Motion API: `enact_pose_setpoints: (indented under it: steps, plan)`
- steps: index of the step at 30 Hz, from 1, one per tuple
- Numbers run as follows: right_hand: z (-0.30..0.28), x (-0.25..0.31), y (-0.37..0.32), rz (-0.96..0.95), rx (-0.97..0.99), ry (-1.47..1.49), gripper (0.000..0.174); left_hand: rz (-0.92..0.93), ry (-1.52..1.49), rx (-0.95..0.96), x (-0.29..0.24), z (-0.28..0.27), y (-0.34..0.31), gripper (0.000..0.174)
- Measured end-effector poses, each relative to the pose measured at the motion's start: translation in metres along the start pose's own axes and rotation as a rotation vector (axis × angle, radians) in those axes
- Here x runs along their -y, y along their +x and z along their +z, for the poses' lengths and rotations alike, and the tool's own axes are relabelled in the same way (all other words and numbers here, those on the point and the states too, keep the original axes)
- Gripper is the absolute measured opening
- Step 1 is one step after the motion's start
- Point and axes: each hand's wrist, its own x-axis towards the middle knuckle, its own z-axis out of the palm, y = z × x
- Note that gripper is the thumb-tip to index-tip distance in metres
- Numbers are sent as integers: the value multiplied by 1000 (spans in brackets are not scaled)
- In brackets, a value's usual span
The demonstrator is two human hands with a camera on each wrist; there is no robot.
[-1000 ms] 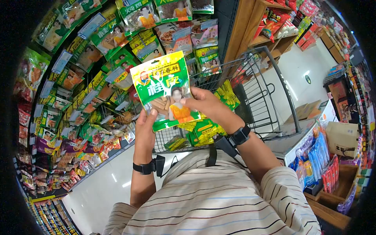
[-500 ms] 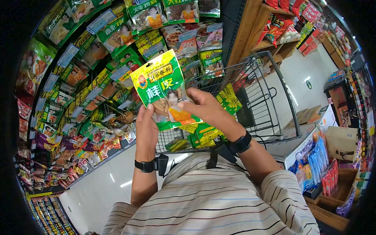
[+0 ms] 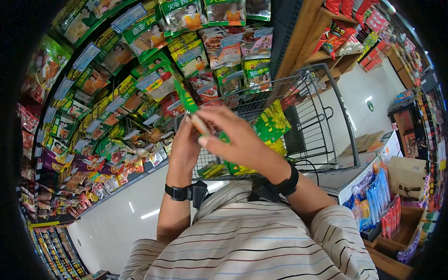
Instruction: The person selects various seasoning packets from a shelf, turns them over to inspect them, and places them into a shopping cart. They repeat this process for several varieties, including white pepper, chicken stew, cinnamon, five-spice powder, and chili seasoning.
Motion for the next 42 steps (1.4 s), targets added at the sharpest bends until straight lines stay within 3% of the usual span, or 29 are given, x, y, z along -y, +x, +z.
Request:
enact_pose_setpoints:
  steps: [1, 3, 7, 8, 12, 24, 39, 42]
  plan:
    - [4, 6, 0, -115, 39, -168, 53, 22, -77, 15, 1, 0, 1, 45]
    - [15, 13, -5, -132, 88, -235, 53, 67, -231, 47, 3, 6, 2, 45]
    - [24, 9, -7, -221, 192, -315, 48, -25, -345, 161, -12, 17, -12, 51]
    - [26, 11, -8, -237, 176, -312, 42, -55, -408, 253, -17, 22, -14, 62]
    - [27, 14, -10, -243, 251, -319, 34, -109, -507, 323, -19, 27, -23, 79]
    - [30, 21, -11, -263, 242, -279, 30, -121, -674, 305, -20, 29, -30, 78]
    - [22, 29, -13, -217, 160, -150, 23, -112, -665, 370, -16, 22, -28, 75]
    - [17, 28, -11, -208, 131, -141, 15, -70, -591, 202, -22, 26, -28, 74]
